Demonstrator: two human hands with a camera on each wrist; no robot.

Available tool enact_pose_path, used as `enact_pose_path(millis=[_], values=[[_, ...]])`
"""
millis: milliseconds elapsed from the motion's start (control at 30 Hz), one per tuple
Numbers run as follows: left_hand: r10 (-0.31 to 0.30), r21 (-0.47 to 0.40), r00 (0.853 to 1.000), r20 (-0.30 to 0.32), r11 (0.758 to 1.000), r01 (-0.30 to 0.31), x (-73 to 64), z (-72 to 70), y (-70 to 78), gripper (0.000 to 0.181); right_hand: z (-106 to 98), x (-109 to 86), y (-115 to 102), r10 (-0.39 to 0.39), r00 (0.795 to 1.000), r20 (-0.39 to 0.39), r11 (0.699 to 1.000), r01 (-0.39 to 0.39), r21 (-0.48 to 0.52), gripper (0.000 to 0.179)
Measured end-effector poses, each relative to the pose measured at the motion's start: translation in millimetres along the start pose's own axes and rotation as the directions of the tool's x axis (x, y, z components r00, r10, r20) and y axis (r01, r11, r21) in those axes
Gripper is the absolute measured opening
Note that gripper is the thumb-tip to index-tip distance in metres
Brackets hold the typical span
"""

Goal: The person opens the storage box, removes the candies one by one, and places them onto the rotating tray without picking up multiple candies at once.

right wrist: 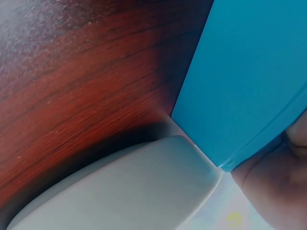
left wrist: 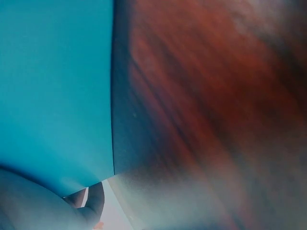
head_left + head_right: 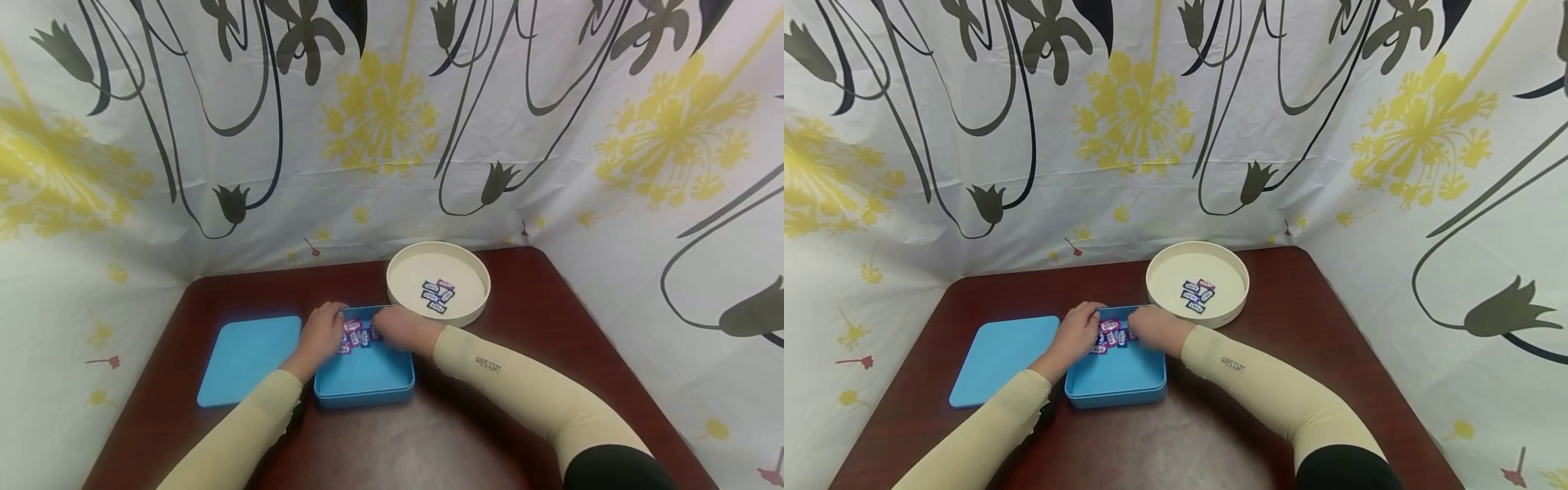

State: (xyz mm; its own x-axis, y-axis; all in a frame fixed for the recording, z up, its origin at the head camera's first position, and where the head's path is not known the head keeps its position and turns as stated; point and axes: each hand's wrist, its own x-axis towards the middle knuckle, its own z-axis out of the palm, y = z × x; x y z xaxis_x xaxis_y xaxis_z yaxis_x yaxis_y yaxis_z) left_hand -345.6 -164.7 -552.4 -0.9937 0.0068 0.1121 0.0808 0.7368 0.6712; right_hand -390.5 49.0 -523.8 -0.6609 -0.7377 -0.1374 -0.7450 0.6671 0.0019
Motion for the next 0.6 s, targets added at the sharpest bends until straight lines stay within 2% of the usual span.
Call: enact_pose_path(millis=[200,600], values=[[0.0,0.0,1.0,0.001,1.0,0.0,-0.1,0.0,0.4,0.036,2.8,3.0,1.4,0.008,1.0,0.014,1.0,-0.008,-0.011,0.023],[0.001,-0.004,1.0,0.002,1.0,-0.001,0.2,1.0,-0.8,0.037,2.0,1.2,0.4,-0.014,1.0,-0.01,0.998,0.013,-0.057,0.024]])
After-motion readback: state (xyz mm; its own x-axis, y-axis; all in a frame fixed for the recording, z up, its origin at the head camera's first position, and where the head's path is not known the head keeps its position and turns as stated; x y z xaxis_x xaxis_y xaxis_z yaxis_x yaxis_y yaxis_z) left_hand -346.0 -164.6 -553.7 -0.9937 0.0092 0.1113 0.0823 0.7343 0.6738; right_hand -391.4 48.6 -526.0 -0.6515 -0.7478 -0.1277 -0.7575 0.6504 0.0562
